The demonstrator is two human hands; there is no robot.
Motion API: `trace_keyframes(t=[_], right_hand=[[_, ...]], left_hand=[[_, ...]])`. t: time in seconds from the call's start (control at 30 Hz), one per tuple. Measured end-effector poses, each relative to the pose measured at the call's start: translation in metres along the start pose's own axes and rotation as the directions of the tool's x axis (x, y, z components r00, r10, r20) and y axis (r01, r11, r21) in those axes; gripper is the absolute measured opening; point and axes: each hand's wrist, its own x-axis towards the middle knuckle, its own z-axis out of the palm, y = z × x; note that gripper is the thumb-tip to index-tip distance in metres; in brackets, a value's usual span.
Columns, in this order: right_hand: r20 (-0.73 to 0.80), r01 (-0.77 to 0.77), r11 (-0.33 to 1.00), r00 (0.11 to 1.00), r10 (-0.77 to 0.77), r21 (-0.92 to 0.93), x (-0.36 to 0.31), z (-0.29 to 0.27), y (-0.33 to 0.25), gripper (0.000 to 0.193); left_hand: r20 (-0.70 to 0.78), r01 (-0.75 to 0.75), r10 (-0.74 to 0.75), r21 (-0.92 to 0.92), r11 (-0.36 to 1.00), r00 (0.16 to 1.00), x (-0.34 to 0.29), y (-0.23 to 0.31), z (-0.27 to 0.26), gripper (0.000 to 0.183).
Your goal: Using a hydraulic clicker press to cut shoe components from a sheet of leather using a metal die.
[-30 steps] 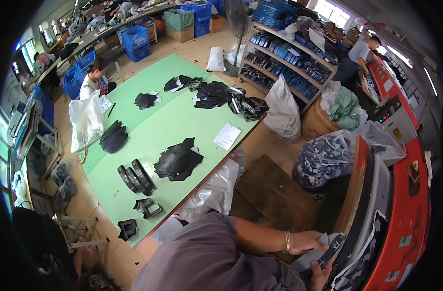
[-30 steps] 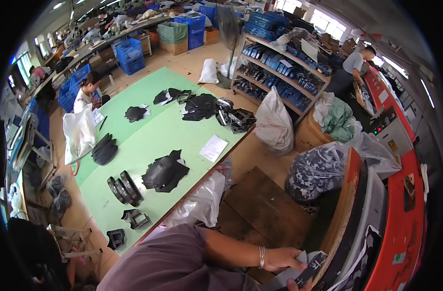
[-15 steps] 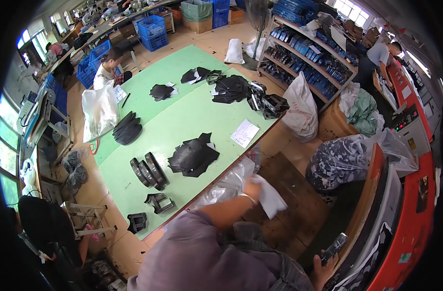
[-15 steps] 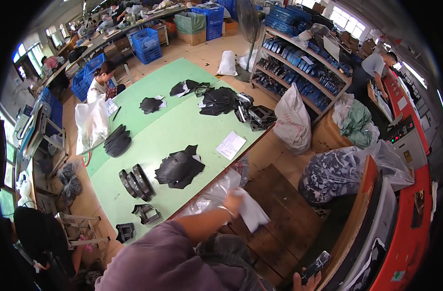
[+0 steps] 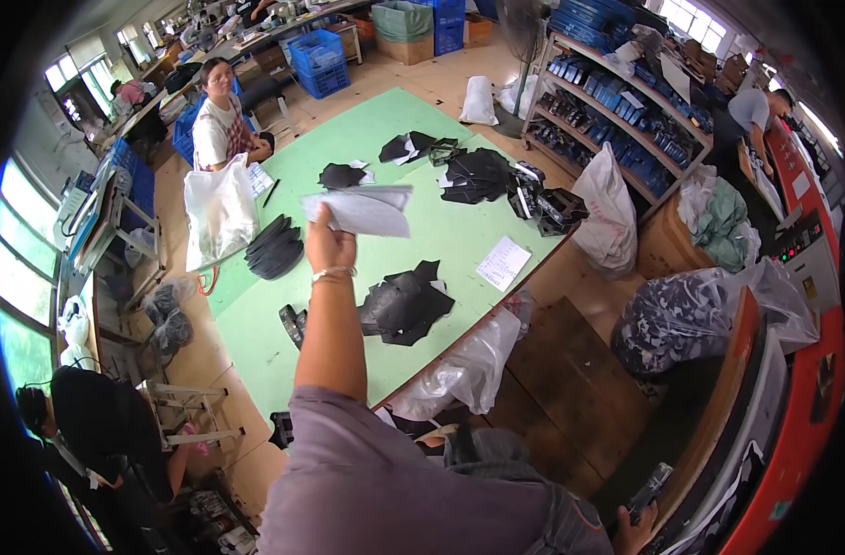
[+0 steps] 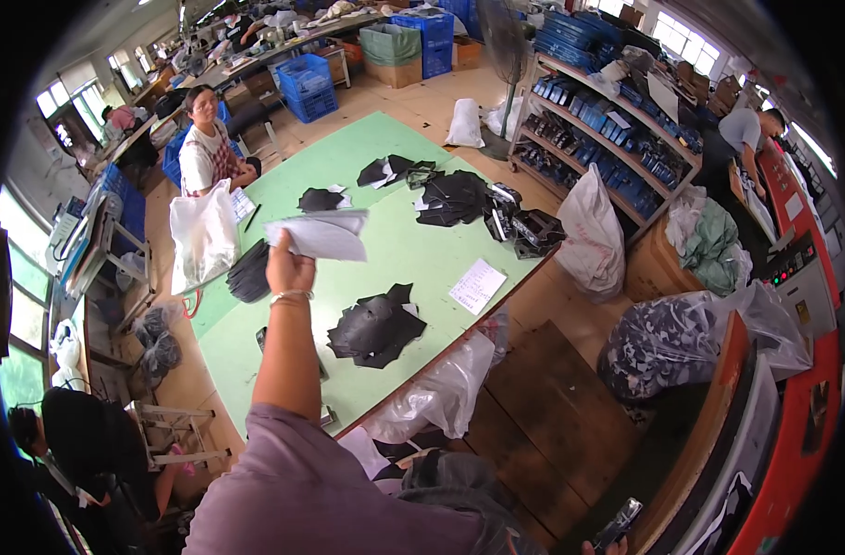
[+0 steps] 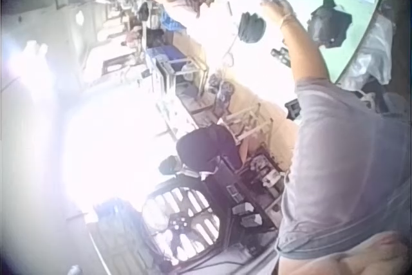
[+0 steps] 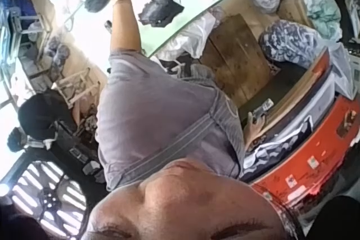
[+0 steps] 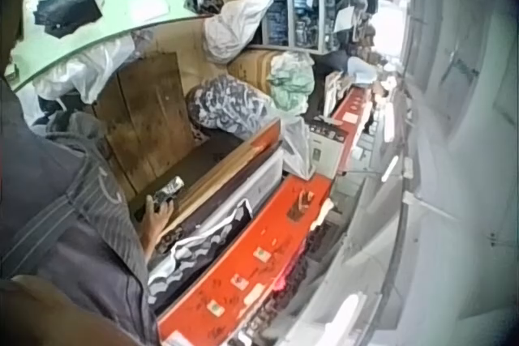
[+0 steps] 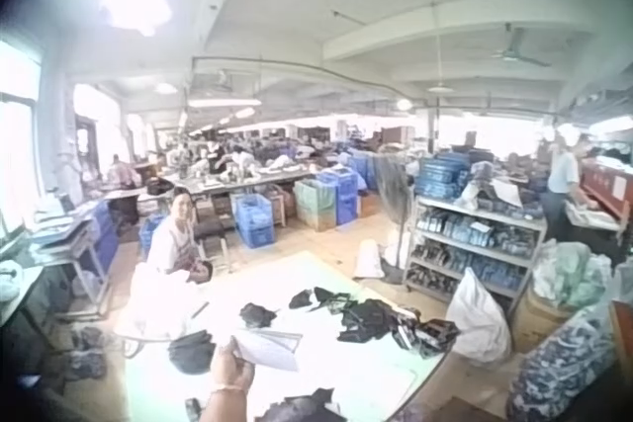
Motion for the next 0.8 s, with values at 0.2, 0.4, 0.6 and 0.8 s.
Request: trace_keyframes(t=[0.2,0.4,0.6,0.8], right_hand=[[0.179,0.211,0.963,0.967,-0.181,-0.169,0.011,0.012,0.013,0.059],[0.282,0.266,0.964,0.927,-0.248,-0.024,0.018,0.030,0.011,0.056],[0.290,0.351,0.936,0.896,-0.337,0.004,0.006,0.023,-0.032,0.054],[0.082,0.281,0.955,0.958,-0.274,-0.091,-0.019,0.016,0.000,0.047]], left_hand=[[-0.332,-0.338,0.388,0.198,0.920,0.860,0.091,0.044,-0.069,0.042],[-0.174,-0.056,0.387,0.855,0.515,0.906,0.147,0.086,-0.208,0.086],[-0.007,0.010,-0.080,0.999,0.040,0.997,0.128,-0.039,-0.061,0.092],[-0.218,0.114,-0.714,0.975,-0.192,0.666,0.140,-0.088,0.075,0.097]])
